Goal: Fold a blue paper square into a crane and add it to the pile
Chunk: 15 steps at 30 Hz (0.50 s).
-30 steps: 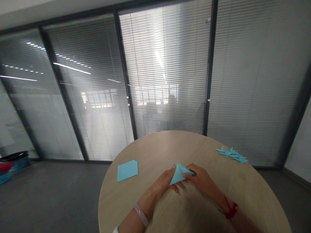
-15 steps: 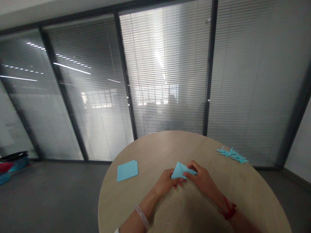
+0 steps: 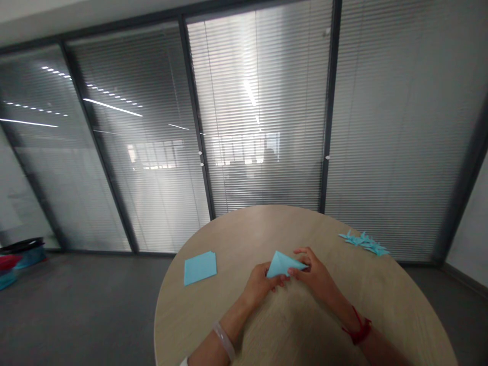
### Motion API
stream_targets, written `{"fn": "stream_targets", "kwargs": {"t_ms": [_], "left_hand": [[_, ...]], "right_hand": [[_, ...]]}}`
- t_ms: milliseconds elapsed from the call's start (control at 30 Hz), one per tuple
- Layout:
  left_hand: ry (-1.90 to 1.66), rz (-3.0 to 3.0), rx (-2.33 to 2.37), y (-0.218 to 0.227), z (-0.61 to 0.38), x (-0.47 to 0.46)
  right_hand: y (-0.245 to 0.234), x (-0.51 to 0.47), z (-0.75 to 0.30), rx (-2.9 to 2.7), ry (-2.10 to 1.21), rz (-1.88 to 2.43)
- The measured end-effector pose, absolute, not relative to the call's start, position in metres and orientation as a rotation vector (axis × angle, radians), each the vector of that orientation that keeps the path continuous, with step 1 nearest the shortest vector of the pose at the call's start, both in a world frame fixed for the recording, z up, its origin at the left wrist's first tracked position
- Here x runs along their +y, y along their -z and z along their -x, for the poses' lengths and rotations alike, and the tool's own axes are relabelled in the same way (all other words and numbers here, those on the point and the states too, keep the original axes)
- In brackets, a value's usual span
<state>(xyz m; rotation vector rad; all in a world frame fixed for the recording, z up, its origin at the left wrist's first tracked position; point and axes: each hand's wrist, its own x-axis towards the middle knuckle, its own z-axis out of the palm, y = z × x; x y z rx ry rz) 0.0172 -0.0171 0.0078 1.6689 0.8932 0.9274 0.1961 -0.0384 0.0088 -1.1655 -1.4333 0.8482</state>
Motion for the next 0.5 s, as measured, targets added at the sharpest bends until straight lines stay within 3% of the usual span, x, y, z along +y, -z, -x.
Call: {"fn": "stream_targets", "kwargs": {"t_ms": [167,500], "left_hand": [[-1.01,-1.664,0.928,-0.0145,-0.0185,-0.0198],[-1.079,-1.594,0.905,-0.0154,-0.0219,-0.0229]], "right_hand": [[-0.0086,-0.0386,-0.19,-1.304,-1.072,1.037],[-0.0042,-0.0358,-0.1874,-1.206,-1.017,1.044]]}}
